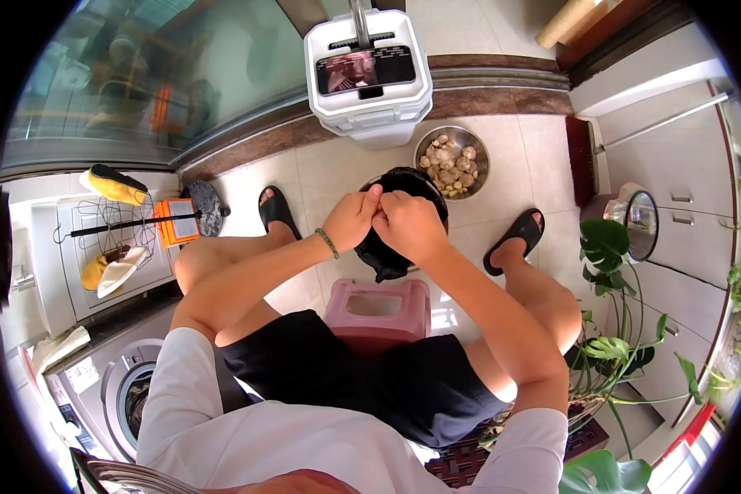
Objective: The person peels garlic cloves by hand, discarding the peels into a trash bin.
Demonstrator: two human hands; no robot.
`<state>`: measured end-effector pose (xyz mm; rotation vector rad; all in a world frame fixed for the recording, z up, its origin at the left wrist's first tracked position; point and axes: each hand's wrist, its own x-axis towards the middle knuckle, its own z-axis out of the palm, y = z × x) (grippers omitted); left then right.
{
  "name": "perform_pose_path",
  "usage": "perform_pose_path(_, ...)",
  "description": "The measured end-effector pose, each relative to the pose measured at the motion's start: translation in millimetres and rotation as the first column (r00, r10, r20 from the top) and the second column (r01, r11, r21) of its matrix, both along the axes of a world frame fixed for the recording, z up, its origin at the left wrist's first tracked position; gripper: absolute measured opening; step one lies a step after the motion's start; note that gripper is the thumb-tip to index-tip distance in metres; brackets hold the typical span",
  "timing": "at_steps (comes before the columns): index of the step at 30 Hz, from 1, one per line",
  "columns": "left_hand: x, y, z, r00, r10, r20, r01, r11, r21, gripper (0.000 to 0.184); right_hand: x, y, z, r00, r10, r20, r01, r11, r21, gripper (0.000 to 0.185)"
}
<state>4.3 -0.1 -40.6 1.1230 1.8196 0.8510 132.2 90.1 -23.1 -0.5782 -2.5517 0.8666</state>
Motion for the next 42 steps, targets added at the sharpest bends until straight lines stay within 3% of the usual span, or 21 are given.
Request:
perform_pose_path(2,-1.4,-0.1,-1.6,1.000,-0.012,0.003,0.012,1.000,0.000,0.063,-0.9,1.4,1.0,1.000,0.002,-0.027,-0.004,0.998,-0.068,0.014)
perform_pose_path(4,-6.1,0.4,5.4,0.943,-0.052,0.327,0.061,0.998,-0.018,0.065,0.1,6.6,-1.5,0.999,0.002,-0.051,-0.006,0.996,-0.088,0.015)
perform_pose_path(8,-11.4,-1.5,8.5,0.945,-0.175,0.276,0.189,0.982,-0.027,0.063,5.2,9.0,-6.5,0.998,0.013,-0.060,-0.022,0.989,-0.144,0.018)
perform_pose_path(12,-12.0,-6.6,6.3,0.890,-0.176,0.421,0.244,0.963,-0.114,0.060,8.0,9.3,1.1,0.995,0.036,-0.090,-0.053,0.979,-0.197,0.015)
perform_pose_path(14,-15.8,-6.4,7.0,0.880,-0.182,0.439,0.255,0.960,-0.113,0.059,7.5,11.7,2.2,0.990,0.042,-0.132,-0.084,0.939,-0.334,0.013)
perform_pose_path(16,-23.9,-3.1,4.3,0.774,-0.243,0.585,0.342,0.938,-0.064,0.050,7.7,14.4,3.8,0.993,0.024,-0.120,-0.060,0.949,-0.309,0.013)
perform_pose_path(17,-24.9,-2.2,2.8,0.774,-0.243,0.585,0.343,0.937,-0.064,0.050,8.5,14.6,3.9,0.994,0.007,-0.105,-0.037,0.957,-0.286,0.012)
perform_pose_path(20,-26.1,1.7,5.6,0.806,-0.053,0.590,0.178,0.972,-0.156,0.026,10.0,13.3,2.1,0.998,-0.029,-0.055,0.013,0.960,-0.281,0.012)
perform_pose_path(21,-25.2,1.7,9.4,0.806,-0.052,0.590,0.177,0.972,-0.157,0.026,9.5,12.6,1.2,0.998,-0.028,-0.054,0.012,0.959,-0.282,0.012)
perform_pose_path(23,-22.2,1.7,18.2,0.782,0.147,0.605,-0.014,0.975,-0.220,0.025,8.9,10.7,-0.6,0.993,-0.071,-0.092,0.041,0.956,-0.290,0.012)
perform_pose_path(27,-25.9,-1.3,8.8,0.736,0.126,0.665,0.009,0.981,-0.196,0.026,10.8,8.3,1.8,0.997,-0.067,-0.025,0.055,0.942,-0.330,0.012)
perform_pose_path(32,-30.4,-1.5,3.5,0.817,-0.049,0.575,0.177,0.970,-0.168,0.024,13.5,12.4,-3.1,0.991,-0.002,0.132,0.031,0.976,-0.215,0.016)
perform_pose_path(39,-37.0,-1.9,1.4,0.804,-0.040,0.593,0.197,0.959,-0.202,0.022,13.4,14.5,-19.8,0.981,0.007,0.194,0.023,0.988,-0.155,0.015)
perform_pose_path(41,-41.4,-2.7,-1.1,0.875,-0.138,0.464,0.287,0.920,-0.268,0.021,17.4,23.3,-36.2,0.981,-0.095,0.169,0.098,0.995,-0.008,0.013)
perform_pose_path(42,-40.9,-3.2,-2.2,0.875,-0.138,0.464,0.287,0.920,-0.267,0.021,19.4,27.0,-37.7,0.957,-0.096,0.272,0.110,0.993,-0.036,0.011)
